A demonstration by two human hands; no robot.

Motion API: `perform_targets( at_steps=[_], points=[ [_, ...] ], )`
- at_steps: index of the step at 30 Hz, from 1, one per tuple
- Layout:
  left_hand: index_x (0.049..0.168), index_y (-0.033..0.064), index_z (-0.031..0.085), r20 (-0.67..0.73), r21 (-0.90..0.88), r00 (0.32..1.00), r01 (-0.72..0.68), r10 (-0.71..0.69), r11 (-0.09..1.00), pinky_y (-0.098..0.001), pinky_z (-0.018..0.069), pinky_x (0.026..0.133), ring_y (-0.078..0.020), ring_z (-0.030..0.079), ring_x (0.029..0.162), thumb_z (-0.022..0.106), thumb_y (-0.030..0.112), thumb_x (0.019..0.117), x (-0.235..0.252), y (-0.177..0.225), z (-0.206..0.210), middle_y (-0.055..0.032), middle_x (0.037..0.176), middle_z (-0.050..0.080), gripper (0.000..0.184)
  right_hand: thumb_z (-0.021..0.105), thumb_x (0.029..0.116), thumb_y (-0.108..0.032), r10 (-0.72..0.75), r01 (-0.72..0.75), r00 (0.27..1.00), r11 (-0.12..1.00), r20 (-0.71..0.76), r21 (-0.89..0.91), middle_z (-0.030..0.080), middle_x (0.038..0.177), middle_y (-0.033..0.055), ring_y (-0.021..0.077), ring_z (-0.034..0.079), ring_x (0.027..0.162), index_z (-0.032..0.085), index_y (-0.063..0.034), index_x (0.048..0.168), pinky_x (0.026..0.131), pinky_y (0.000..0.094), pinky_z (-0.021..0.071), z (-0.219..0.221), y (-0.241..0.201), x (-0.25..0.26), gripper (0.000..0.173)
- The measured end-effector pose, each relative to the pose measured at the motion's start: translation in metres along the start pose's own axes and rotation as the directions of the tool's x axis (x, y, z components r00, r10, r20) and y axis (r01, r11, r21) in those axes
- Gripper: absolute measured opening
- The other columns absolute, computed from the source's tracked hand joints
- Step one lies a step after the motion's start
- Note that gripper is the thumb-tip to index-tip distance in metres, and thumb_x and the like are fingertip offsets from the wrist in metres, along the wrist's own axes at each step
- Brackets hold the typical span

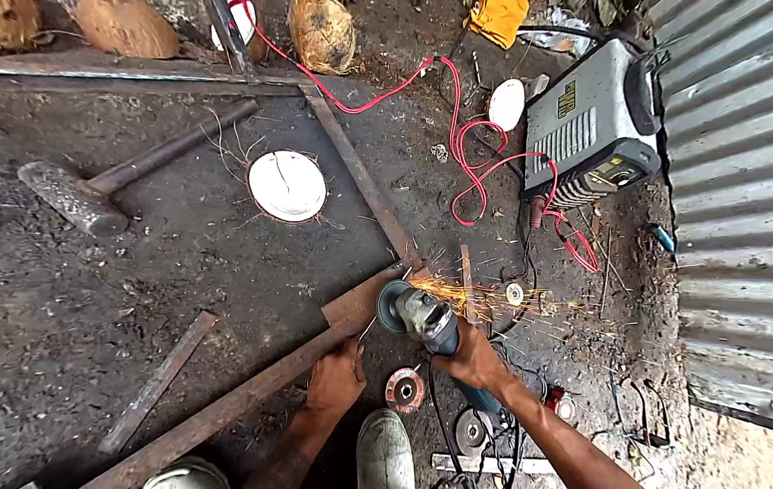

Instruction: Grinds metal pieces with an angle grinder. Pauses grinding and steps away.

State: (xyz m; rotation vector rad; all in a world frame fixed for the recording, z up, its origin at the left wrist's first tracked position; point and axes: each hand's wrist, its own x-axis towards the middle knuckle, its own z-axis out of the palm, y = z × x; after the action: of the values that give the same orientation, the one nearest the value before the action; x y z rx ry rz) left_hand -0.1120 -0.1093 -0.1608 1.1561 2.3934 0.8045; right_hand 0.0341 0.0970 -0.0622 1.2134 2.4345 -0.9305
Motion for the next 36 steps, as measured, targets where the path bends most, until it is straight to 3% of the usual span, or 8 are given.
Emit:
perform_targets(
  at_steps=[4, 9, 14, 20, 24, 27, 32, 36],
  points=[
    [0.095, -0.0034, 0.068, 0.039, -0.004, 0.999, 0.022, -0.022, 1.0, -0.0542, 0.0573, 0.06, -0.0389, 0.071, 0.066, 0.049, 0.02, 0.1019, -0.002, 0.002, -0.003, -0.0198, 0.07, 0.067, 0.031, 0.084, 0.0688, -0.039, -0.003, 0.008, 0.996, 0.998, -0.088, 0.057, 0.073, 0.1, 0.0106, 0.0221, 0.071, 0.095, 0.065, -0.0018, 0.118, 0.087, 0.047, 0.0572, -0.003, 0.005, 0.012, 0.064],
    [0.095, -0.0027, 0.068, 0.017, -0.004, 1.0, 0.015, -0.015, 1.0, -0.0531, 0.0573, 0.058, -0.038, 0.071, 0.064, 0.049, 0.021, 0.1011, -0.002, 0.0, -0.001, -0.0186, 0.069, 0.066, 0.032, 0.084, 0.0697, -0.043, -0.011, 0.011, 1.0, 1.0, -0.015, 0.013, 0.073, 0.107, 0.0108, 0.0231, 0.071, 0.101, 0.063, -0.0029, 0.126, 0.093, 0.0482, 0.0567, 0.005, 0.005, -0.002, 0.072],
    [0.096, -0.0032, 0.068, 0.045, -0.018, 0.999, 0.031, -0.03, 0.999, -0.0536, 0.0574, 0.061, -0.0386, 0.071, 0.067, 0.048, 0.021, 0.1024, -0.005, 0.001, -0.001, -0.0195, 0.071, 0.067, 0.032, 0.084, 0.0703, -0.038, 0.015, -0.011, 0.998, 0.998, -0.064, 0.061, 0.073, 0.102, 0.011, 0.0221, 0.071, 0.097, 0.063, -0.0016, 0.12, 0.089, 0.0466, 0.0572, 0.0, 0.008, 0.008, 0.065],
    [0.097, -0.0024, 0.068, 0.069, -0.042, 0.996, 0.055, -0.052, 0.998, -0.0545, 0.0574, 0.062, -0.0386, 0.071, 0.068, 0.048, 0.022, 0.1025, 0.001, 0.003, -0.003, -0.0193, 0.072, 0.067, 0.032, 0.085, 0.0693, -0.042, -0.004, 0.004, 1.0, 1.0, 0.005, 0.013, 0.073, 0.108, 0.011, 0.0242, 0.072, 0.102, 0.062, -0.0038, 0.128, 0.093, 0.0496, 0.0568, 0.011, 0.002, -0.005, 0.073],
    [0.098, -0.003, 0.068, 0.126, -0.058, 0.989, 0.089, -0.081, 0.994, -0.0551, 0.0574, 0.065, -0.039, 0.071, 0.071, 0.047, 0.022, 0.1044, 0.0, 0.004, -0.008, -0.0197, 0.075, 0.068, 0.033, 0.085, 0.0687, -0.038, 0.008, -0.003, 0.997, 0.998, -0.074, 0.061, 0.073, 0.102, 0.0114, 0.0236, 0.071, 0.097, 0.064, -0.0013, 0.12, 0.09, 0.0488, 0.0571, 0.004, 0.008, 0.01, 0.067],
    [0.098, -0.0029, 0.067, 0.14, -0.069, 0.986, 0.101, -0.091, 0.992, -0.0555, 0.0571, 0.067, -0.0395, 0.071, 0.073, 0.048, 0.022, 0.104, 0.002, 0.004, -0.011, -0.0201, 0.076, 0.068, 0.032, 0.085, 0.069, -0.04, 0.045, -0.04, 0.996, 0.996, -0.076, 0.074, 0.072, 0.103, 0.0108, 0.0218, 0.071, 0.098, 0.062, -0.0014, 0.122, 0.091, 0.046, 0.0566, 0.002, 0.012, 0.013, 0.069],
    [0.098, -0.0032, 0.067, 0.173, -0.066, 0.979, 0.118, -0.105, 0.991, -0.0552, 0.0572, 0.069, -0.0403, 0.072, 0.076, 0.048, 0.021, 0.1044, 0.003, 0.006, -0.011, -0.0211, 0.079, 0.068, 0.032, 0.085, 0.0683, -0.04, -0.021, 0.02, 1.0, 0.999, 0.004, 0.048, 0.073, 0.107, 0.0105, 0.0219, 0.071, 0.102, 0.064, -0.0032, 0.125, 0.094, 0.0466, 0.0565, 0.018, 0.006, -0.009, 0.071],
    [0.101, -0.0028, 0.067, 0.171, -0.055, 0.979, 0.122, -0.111, 0.991, -0.0559, 0.0566, 0.07, -0.0405, 0.071, 0.077, 0.048, 0.022, 0.1049, 0.001, 0.006, -0.012, -0.0213, 0.08, 0.068, 0.032, 0.086, 0.0693, -0.041, 0.01, -0.003, 0.998, 0.996, -0.068, 0.088, 0.073, 0.105, 0.0121, 0.0234, 0.071, 0.1, 0.064, -0.001, 0.123, 0.093, 0.0479, 0.0565, 0.004, 0.007, 0.01, 0.071]
  ],
)
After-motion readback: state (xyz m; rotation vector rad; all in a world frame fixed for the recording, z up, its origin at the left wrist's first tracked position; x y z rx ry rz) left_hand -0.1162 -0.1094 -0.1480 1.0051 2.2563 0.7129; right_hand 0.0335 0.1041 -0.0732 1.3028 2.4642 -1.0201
